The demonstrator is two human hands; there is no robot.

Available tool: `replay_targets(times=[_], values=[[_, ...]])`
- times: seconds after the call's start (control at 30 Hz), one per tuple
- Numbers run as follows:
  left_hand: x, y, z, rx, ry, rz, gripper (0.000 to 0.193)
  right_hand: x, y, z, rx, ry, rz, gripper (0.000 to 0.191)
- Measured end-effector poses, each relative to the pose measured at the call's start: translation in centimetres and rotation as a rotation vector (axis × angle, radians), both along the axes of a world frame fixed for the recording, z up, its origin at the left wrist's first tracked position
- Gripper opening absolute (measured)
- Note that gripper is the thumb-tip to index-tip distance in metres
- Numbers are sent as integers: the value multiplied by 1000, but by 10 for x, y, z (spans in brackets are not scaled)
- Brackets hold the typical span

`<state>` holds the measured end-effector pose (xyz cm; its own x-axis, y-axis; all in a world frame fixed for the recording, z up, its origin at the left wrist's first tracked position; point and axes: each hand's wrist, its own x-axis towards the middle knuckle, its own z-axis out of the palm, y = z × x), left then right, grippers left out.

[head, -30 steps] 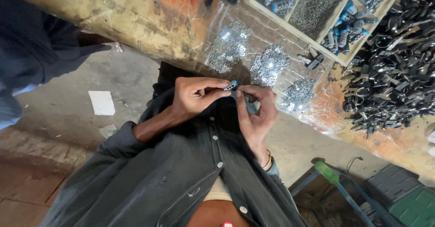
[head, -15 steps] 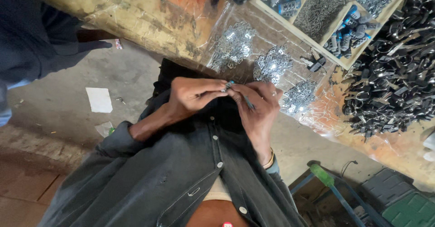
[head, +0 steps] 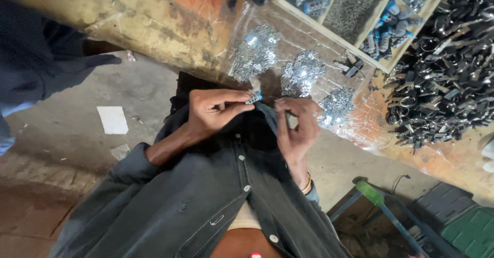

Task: The person sits at a workbench assembling metal whistles. They pick small metal parts from a compartment tray and from piles on the table, insert them into a blue whistle body held in the other hand, and set completed whistles with the finished pile.

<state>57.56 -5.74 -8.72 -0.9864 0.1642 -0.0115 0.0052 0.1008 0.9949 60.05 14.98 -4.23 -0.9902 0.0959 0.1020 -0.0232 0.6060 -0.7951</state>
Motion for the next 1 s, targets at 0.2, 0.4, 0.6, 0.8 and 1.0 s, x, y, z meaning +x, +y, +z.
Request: replay_targets(times=[0.2,0.4,0.6,0.8,1.0], values=[[0,23,-4,86,21,-102,22,5,6,5,-2,119,-34,17],[-1,27,-8,108,6,-140,23,7,-5,2,-288,-53,-160,19],[-3,23,-6,-121,311,-171,21,11,3,5,78,-10,-2,20],[-4,25,-1,-52,237,-177,23,17,41,8,326,24,-145,26],[-2,26,-4,11,76,-128,22,30,54,-4,580,177,-70,30]])
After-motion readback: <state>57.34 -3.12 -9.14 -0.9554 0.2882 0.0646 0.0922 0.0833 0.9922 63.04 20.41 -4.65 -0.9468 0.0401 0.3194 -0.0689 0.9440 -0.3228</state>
